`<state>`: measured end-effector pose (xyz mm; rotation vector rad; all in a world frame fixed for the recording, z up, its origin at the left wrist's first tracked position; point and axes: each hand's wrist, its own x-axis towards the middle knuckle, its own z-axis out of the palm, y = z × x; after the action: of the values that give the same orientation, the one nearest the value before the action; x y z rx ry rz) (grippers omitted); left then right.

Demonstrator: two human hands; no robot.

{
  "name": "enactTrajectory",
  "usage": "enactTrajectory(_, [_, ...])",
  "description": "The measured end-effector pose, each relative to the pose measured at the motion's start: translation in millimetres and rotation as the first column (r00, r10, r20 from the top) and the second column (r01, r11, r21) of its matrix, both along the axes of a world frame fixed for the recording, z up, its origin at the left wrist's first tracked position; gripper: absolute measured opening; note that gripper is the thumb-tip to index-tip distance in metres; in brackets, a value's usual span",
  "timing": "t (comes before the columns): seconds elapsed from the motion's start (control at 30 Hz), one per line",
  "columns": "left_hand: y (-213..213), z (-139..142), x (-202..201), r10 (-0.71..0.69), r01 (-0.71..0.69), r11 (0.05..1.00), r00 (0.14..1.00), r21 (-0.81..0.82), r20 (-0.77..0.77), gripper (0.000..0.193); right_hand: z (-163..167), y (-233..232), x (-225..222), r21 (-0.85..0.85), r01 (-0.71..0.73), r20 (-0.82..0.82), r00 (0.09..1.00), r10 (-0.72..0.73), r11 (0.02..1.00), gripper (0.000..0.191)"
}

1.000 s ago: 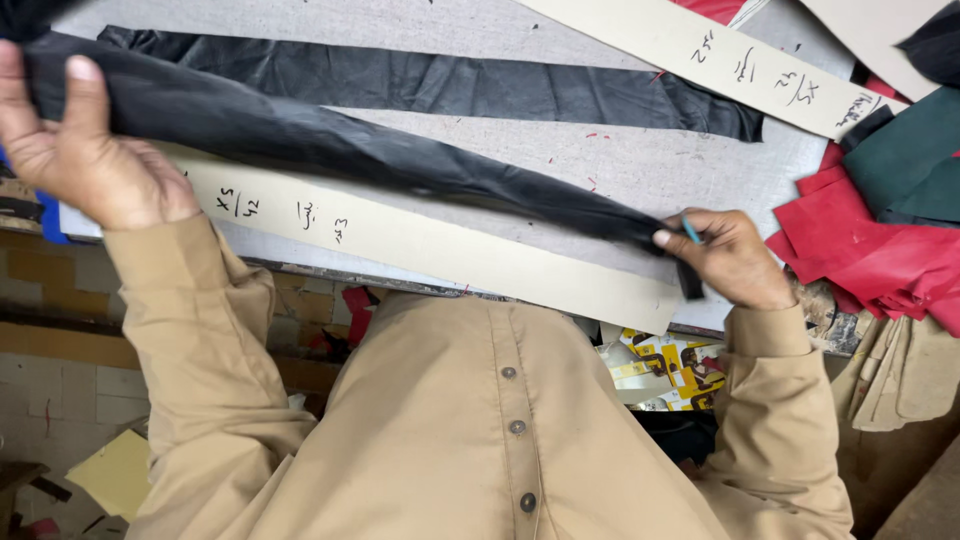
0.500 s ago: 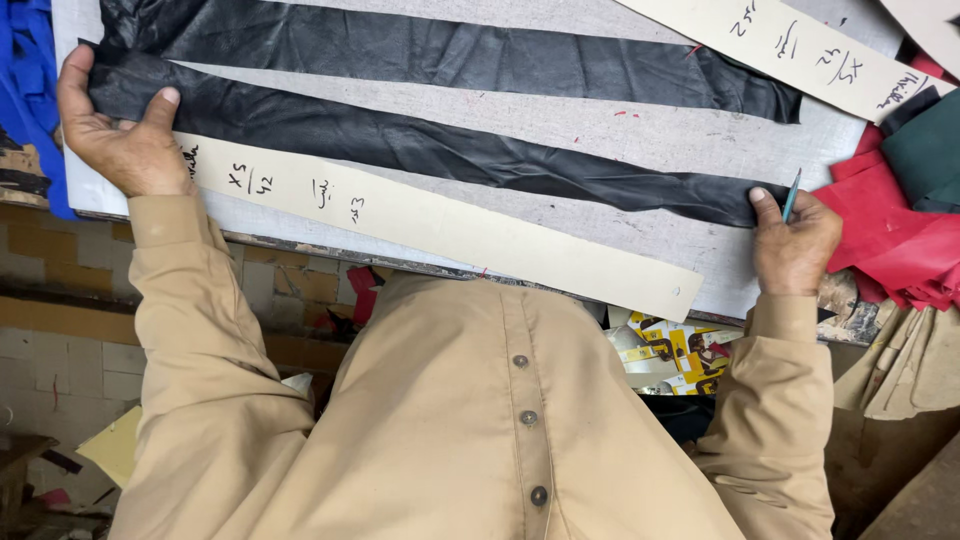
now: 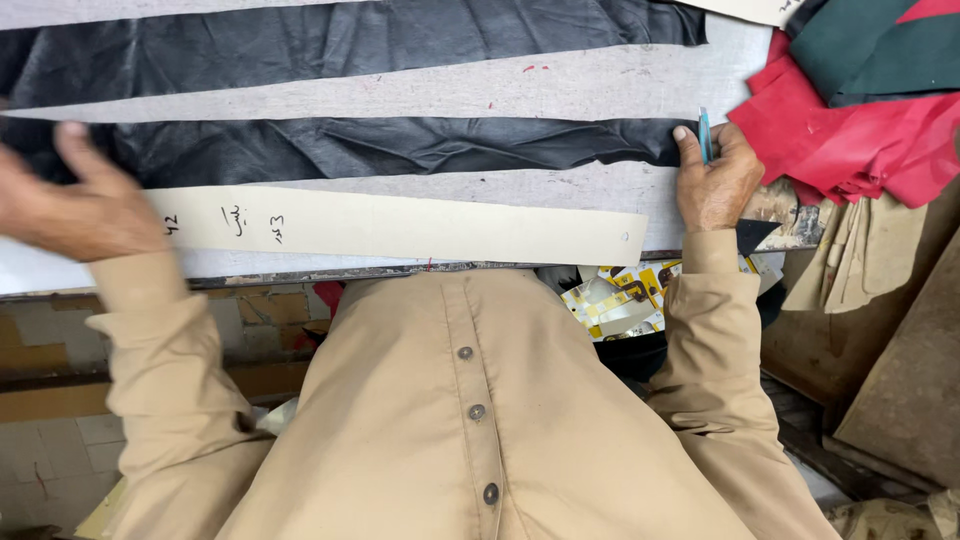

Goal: The person folds and stacks red leather pieces on the worktable, then unfolds and aligns long black leather strips flat on the table. They place a cardboard template alongside a strip and mark it with a pen, then continue arranging the strips.

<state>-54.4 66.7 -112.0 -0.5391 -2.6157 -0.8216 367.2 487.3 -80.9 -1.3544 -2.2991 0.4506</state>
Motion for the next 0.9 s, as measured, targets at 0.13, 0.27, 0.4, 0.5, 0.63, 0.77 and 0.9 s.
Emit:
enactTrajectory(0.13, [111,11,110,-0.803,0.797,0.596,0.593,0.097,0.063,0.051,2,5,4,-0.278,-0.114,-0.358,0.934,0.007,0.954,0.021])
enactTrajectory(0.27, [217,13,196,-0.923,0.989,0.137,0.149,-0.057,0.356,0.107,10,13,9,-0.547,-0.218,-0.552,0.82,-0.152,0.809,0.02])
enactTrajectory(0.4, [249,15,220,-0.871,0.964,0.139,0.227,-0.225,0.435,0.127,11,18,15,-0.55,-0.195,-0.576,0.793,-0.2,0.813,0.025])
enactTrajectory(0.5, [250,17,224,-0.851,0.965,0.108,0.213,-0.238,0.48,0.129,8,20,19,-0.489,-0.13,-0.527,0.832,-0.174,0.863,0.027])
enactTrajectory(0.63, [258,14,230,-0.801,0.964,0.126,0.237,-0.232,0.549,0.122,6,22,20,-0.564,-0.222,-0.623,0.747,-0.233,0.796,0.026])
enactTrajectory(0.77, [259,2,234,-0.841,0.972,0.195,0.235,-0.132,0.487,0.088,3,20,20,-0.514,-0.19,-0.578,0.798,-0.173,0.836,0.023])
enactTrajectory(0.9, [252,-13,243,-0.882,0.931,0.242,0.329,-0.274,0.338,0.057,-2,19,20,-0.519,-0.175,-0.604,0.768,-0.214,0.836,0.022])
